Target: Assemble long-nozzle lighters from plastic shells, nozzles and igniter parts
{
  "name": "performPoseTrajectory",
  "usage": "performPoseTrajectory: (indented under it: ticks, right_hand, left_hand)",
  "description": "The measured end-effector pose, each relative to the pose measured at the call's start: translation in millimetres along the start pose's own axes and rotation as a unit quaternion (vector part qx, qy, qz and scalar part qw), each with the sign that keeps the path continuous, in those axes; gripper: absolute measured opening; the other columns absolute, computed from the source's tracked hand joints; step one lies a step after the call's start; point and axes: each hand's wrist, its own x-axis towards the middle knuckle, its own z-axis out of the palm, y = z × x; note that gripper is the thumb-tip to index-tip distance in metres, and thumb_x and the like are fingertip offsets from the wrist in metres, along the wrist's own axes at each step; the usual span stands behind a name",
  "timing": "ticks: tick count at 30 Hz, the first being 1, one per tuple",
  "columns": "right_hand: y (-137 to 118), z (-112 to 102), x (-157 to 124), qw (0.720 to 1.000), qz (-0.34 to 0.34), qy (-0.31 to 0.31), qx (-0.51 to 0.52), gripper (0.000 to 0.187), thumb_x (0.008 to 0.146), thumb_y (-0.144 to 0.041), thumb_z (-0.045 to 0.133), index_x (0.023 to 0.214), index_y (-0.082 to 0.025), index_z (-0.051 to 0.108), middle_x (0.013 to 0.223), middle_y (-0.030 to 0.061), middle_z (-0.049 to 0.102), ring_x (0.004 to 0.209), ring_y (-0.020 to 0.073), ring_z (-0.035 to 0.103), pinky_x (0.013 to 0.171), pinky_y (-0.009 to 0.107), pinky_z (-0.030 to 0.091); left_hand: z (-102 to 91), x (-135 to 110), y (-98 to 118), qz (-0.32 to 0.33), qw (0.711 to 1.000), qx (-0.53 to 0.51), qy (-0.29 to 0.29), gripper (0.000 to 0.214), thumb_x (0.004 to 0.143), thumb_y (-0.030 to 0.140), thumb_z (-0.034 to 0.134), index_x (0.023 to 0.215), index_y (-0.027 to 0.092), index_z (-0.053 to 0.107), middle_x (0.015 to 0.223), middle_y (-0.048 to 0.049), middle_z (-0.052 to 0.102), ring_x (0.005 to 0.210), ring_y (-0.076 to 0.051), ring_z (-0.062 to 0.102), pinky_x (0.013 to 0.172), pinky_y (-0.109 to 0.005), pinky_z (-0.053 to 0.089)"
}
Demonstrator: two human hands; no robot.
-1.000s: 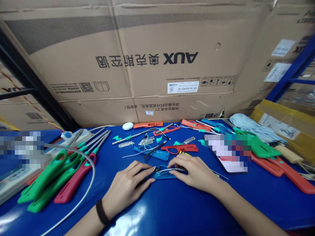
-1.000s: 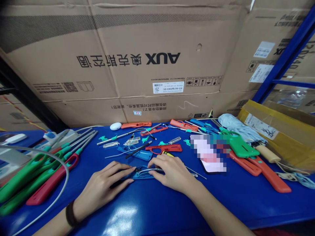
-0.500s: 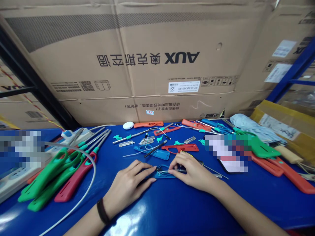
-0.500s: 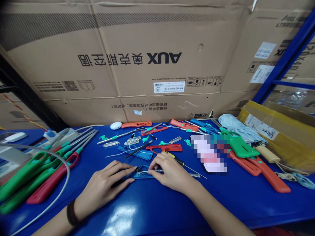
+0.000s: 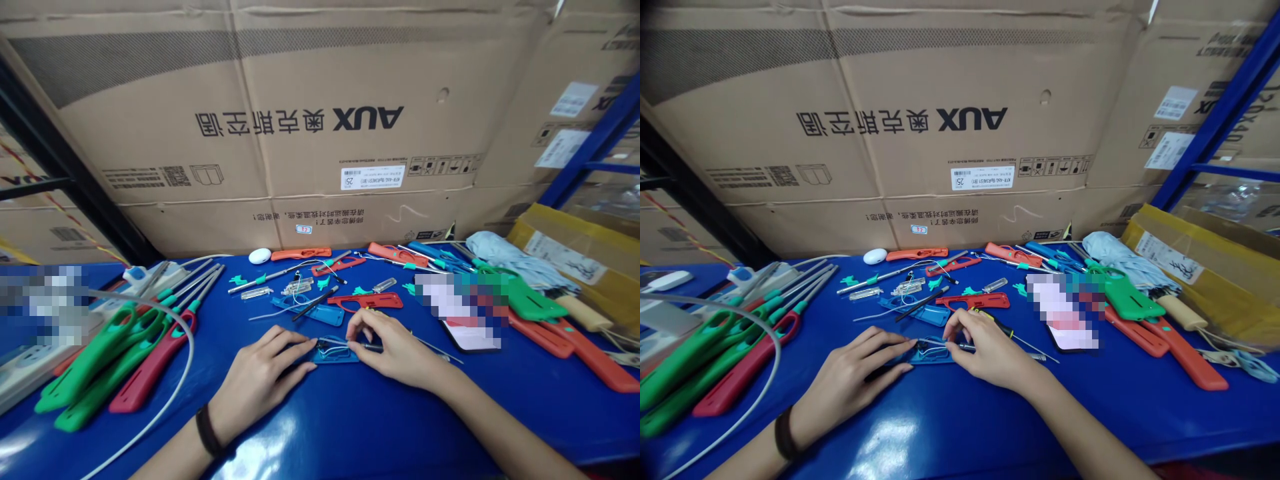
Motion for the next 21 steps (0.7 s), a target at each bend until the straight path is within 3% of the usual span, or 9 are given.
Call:
performPoseTrajectory:
  ticks: [3, 8, 12, 21]
  right_hand:
    - [-1.2, 2.6, -0.1, 1.0, -0.009, -0.011, 0.001, 0.017, 0.08, -0.02, 0.06, 0.096, -0.023, 0.054, 0.082, -0.0028, 0.059, 0.078, 0.0132, 0.053, 0.074, 0.026, 0.041]
    - [0.0, 5.3, 2.6, 0.999, -0.034, -0.026, -0.03, 0.007, 0.083, -0.025, 0.06, 0.089, -0.024, 0.063, 0.082, -0.0014, 0.058, 0.085, 0.0141, 0.055, 0.084, 0.029, 0.04]
    - [0.9, 6.1, 2.0, 0.999, -0.023, -0.034, -0.018, 0.016, 0.079, -0.035, 0.067, 0.092, -0.024, 0.065, 0.087, 0.0, 0.058, 0.088, 0.0156, 0.054, 0.081, 0.028, 0.042]
    - [-1.4, 5.9, 2.8, 0.997, -0.07, -0.028, -0.026, 0.006, 0.082, -0.027, 0.064, 0.087, -0.023, 0.062, 0.089, -0.0012, 0.061, 0.092, 0.0156, 0.056, 0.096, 0.034, 0.035]
  left_hand:
    - [-0.5, -0.2, -0.2, 0.005, 1.0, 0.004, 0.001, 0.028, 0.091, 0.035, 0.052, 0.116, 0.025, 0.062, 0.103, -0.003, 0.066, 0.09, -0.017, 0.06, 0.074, -0.028, 0.056]
    - [0.8, -0.4, -0.7, 0.004, 1.0, 0.01, -0.004, 0.029, 0.091, 0.035, 0.051, 0.117, 0.026, 0.061, 0.104, -0.0028, 0.066, 0.091, -0.017, 0.06, 0.074, -0.029, 0.056]
    - [1.8, 0.3, -0.8, 0.005, 1.0, 0.011, -0.007, 0.029, 0.091, 0.035, 0.051, 0.118, 0.026, 0.06, 0.105, -0.0031, 0.066, 0.091, -0.018, 0.06, 0.074, -0.029, 0.056]
    - [0.4, 0.0, 0.3, 0.007, 1.0, 0.005, -0.003, 0.029, 0.091, 0.034, 0.051, 0.117, 0.025, 0.061, 0.104, -0.0043, 0.066, 0.09, -0.018, 0.059, 0.074, -0.029, 0.055]
